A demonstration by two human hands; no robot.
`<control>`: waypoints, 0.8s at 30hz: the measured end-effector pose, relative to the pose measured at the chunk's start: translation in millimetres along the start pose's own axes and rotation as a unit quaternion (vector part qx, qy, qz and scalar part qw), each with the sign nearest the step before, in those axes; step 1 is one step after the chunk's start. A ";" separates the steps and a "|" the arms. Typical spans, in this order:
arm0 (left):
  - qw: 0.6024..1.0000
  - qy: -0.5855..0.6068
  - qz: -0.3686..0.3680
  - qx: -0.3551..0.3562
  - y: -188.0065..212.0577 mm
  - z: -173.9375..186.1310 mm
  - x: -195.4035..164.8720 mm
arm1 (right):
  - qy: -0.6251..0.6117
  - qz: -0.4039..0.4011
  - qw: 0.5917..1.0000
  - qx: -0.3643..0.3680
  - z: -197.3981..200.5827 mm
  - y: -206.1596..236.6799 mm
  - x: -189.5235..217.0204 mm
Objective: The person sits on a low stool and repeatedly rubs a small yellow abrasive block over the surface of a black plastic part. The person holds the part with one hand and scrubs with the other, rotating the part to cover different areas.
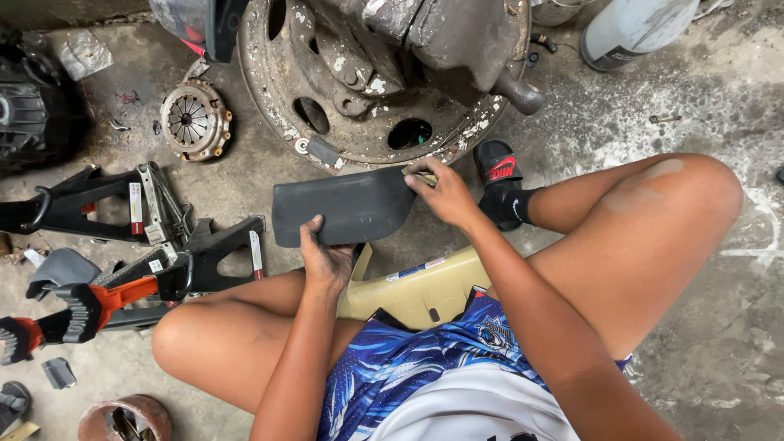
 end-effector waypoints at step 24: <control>0.996 -0.078 0.029 -0.033 -19.7 -21.0 30.0 | -0.094 -0.050 0.994 -0.008 9.2 -4.2 -61.1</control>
Point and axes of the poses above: each hand's wrist, its own y-axis away from the middle knuckle, its own z-axis out of the back of the hand, x = y × z, the point moved 10 cm from there along -y, towards the middle knuckle, and after that the axes turned 13 degrees about -z, right-handed, at the moved point
